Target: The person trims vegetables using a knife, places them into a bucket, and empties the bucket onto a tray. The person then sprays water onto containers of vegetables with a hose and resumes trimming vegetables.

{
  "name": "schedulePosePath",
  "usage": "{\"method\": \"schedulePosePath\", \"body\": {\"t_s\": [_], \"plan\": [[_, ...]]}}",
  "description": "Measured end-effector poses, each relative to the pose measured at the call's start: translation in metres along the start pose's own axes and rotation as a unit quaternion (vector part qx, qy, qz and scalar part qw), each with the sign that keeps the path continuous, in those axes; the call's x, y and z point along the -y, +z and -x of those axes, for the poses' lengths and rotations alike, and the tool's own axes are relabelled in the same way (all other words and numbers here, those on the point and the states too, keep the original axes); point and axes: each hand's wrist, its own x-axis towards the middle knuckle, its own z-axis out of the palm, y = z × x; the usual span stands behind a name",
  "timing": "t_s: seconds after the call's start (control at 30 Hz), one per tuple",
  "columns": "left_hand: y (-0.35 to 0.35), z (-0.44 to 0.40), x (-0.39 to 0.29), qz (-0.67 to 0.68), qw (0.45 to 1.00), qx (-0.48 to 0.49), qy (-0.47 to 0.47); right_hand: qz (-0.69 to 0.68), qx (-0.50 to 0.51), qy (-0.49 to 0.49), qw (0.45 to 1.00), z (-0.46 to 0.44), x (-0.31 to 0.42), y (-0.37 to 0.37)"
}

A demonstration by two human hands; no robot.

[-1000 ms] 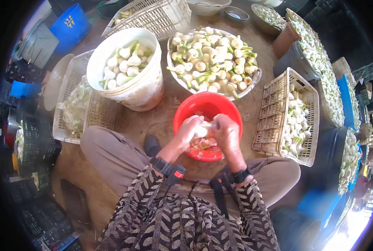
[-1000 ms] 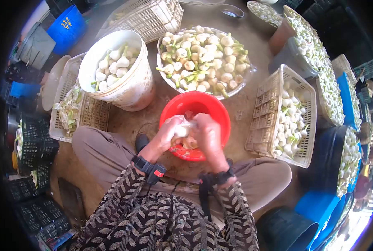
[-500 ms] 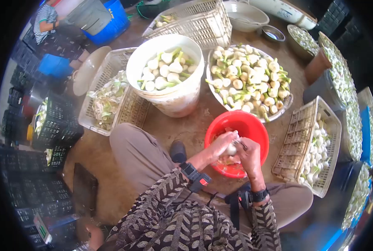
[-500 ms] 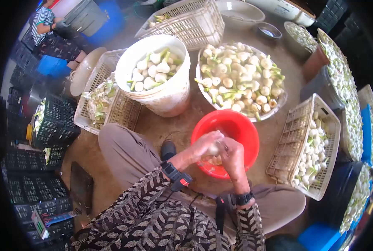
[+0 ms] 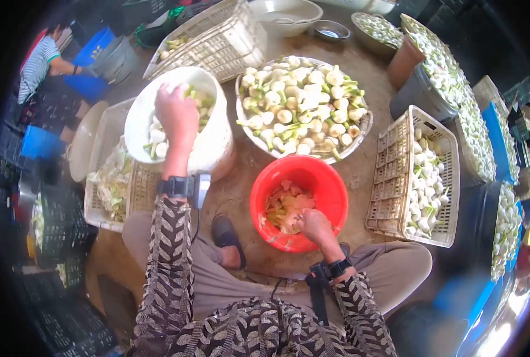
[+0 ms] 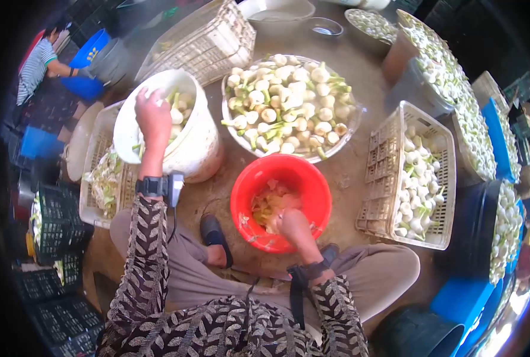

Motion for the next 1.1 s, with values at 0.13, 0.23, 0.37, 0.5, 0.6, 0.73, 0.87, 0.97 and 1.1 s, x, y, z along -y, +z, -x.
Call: {"method": "schedulePosePath", "body": {"t_s": [0.13,0.23,0.37,0.5,0.6,0.73,0.87,0.97,1.1], "plan": [[0.098,0.064,-0.100,0.518,0.708,0.469,-0.103,-0.049,-0.003,0.017,0.999,0.004,-0.007,-0.004],[0.123,0.079,-0.190,0.448,0.700,0.550,0.083,-0.124,-0.032,-0.018,0.992,0.005,-0.017,-0.007],[0.202,0.095,-0.271,0.332,0.723,0.564,0.219,-0.103,-0.044,-0.032,0.993,0.001,-0.028,-0.005],[0.235,0.112,-0.309,0.217,0.760,0.542,0.284,-0.139,-0.056,-0.005,0.989,-0.005,-0.036,-0.012],[0.232,0.125,-0.293,0.291,0.754,0.500,0.311,-0.145,-0.077,0.011,0.986,-0.011,-0.046,0.004],[0.233,0.116,-0.268,0.318,0.705,0.536,0.338,-0.204,-0.007,0.054,0.977,-0.010,-0.042,0.001],[0.237,0.118,-0.265,0.294,0.690,0.579,0.318,-0.114,-0.056,0.018,0.992,-0.003,-0.037,-0.008],[0.237,0.116,-0.258,0.359,0.733,0.546,0.190,-0.104,-0.106,-0.001,0.989,-0.005,-0.046,0.001],[0.171,0.083,-0.220,0.646,0.406,0.553,-0.334,-0.084,-0.154,-0.036,0.984,-0.007,-0.047,-0.003]]}}
